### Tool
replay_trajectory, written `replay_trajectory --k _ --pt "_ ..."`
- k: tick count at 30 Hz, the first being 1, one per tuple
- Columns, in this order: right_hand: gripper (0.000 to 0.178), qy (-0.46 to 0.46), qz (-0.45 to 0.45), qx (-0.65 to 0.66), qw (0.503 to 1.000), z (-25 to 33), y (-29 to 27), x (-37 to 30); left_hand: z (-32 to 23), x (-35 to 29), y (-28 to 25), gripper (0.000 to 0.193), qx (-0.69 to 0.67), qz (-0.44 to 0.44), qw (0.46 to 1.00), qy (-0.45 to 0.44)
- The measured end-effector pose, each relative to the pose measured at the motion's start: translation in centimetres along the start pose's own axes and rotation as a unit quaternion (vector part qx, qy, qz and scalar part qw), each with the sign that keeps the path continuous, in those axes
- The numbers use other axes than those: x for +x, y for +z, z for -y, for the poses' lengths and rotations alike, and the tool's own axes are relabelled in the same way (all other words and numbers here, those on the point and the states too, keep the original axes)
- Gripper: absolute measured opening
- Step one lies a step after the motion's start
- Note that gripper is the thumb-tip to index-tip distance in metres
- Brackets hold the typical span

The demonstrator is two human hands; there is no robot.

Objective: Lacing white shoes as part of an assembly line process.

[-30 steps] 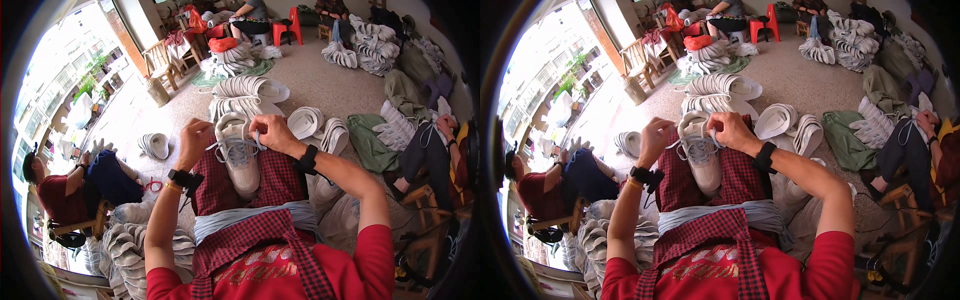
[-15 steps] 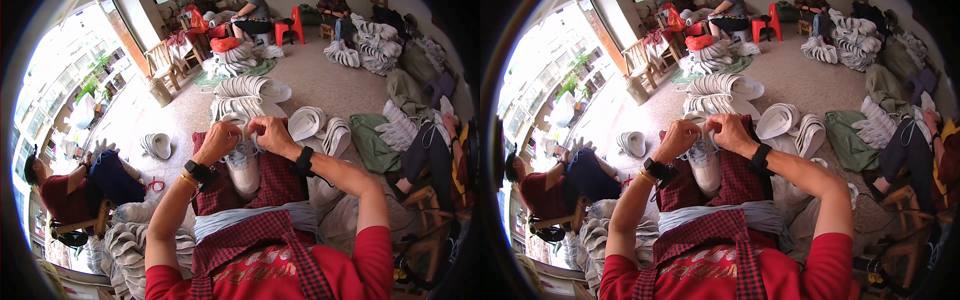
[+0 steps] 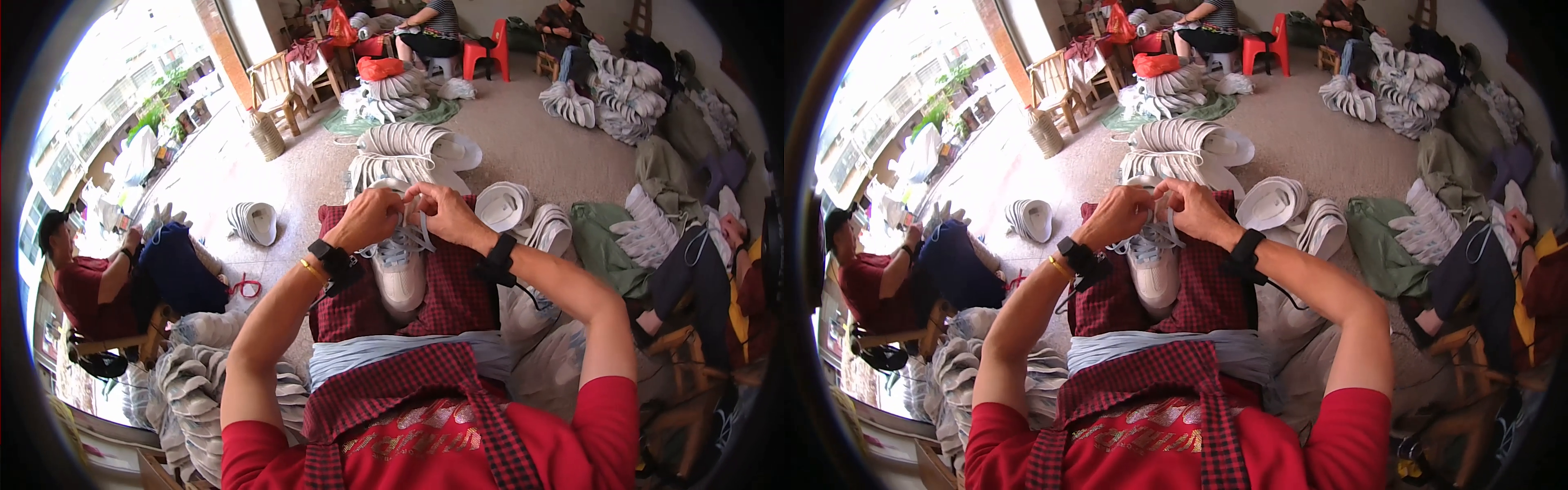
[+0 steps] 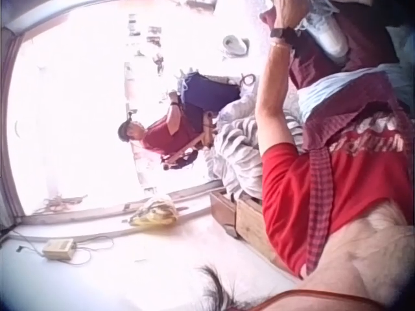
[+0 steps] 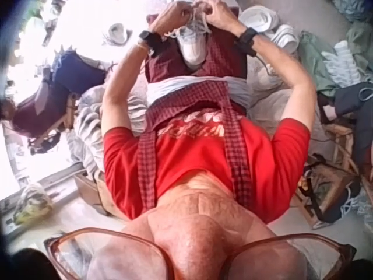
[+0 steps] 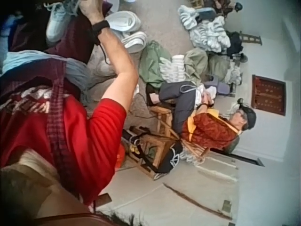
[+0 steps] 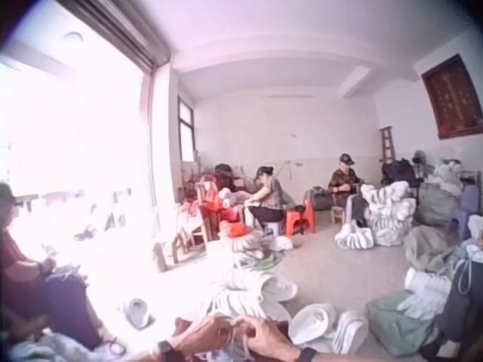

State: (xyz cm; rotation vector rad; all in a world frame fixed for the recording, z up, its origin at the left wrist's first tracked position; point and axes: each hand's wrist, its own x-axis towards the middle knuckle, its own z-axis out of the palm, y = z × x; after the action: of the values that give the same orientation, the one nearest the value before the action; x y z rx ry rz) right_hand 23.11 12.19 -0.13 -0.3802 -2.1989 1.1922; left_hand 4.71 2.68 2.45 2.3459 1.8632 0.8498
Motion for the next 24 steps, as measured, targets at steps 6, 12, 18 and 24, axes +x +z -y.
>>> replay_trajectory --k 6,12,18,24 --pt "0.009 -0.028 0.003 -0.019 0.999 -0.4 0.0 -0.6 0.2 0.4 0.3 0.016 -0.006 0.023 1.000 -0.013" --pt "0.011 -0.023 0.005 -0.030 0.999 -0.6 -0.3 -0.9 0.9 0.3 -1.0 0.015 0.063 0.006 0.995 -0.072" --pt "0.014 -0.005 0.017 -0.041 0.999 0.0 -0.9 -1.7 4.1 -2.7 -6.6 0.014 0.100 -0.104 0.986 -0.084" --pt "0.020 0.000 0.054 -0.049 0.997 0.6 -2.4 -1.7 1.5 -7.5 -5.8 0.016 0.018 -0.170 0.976 -0.136"
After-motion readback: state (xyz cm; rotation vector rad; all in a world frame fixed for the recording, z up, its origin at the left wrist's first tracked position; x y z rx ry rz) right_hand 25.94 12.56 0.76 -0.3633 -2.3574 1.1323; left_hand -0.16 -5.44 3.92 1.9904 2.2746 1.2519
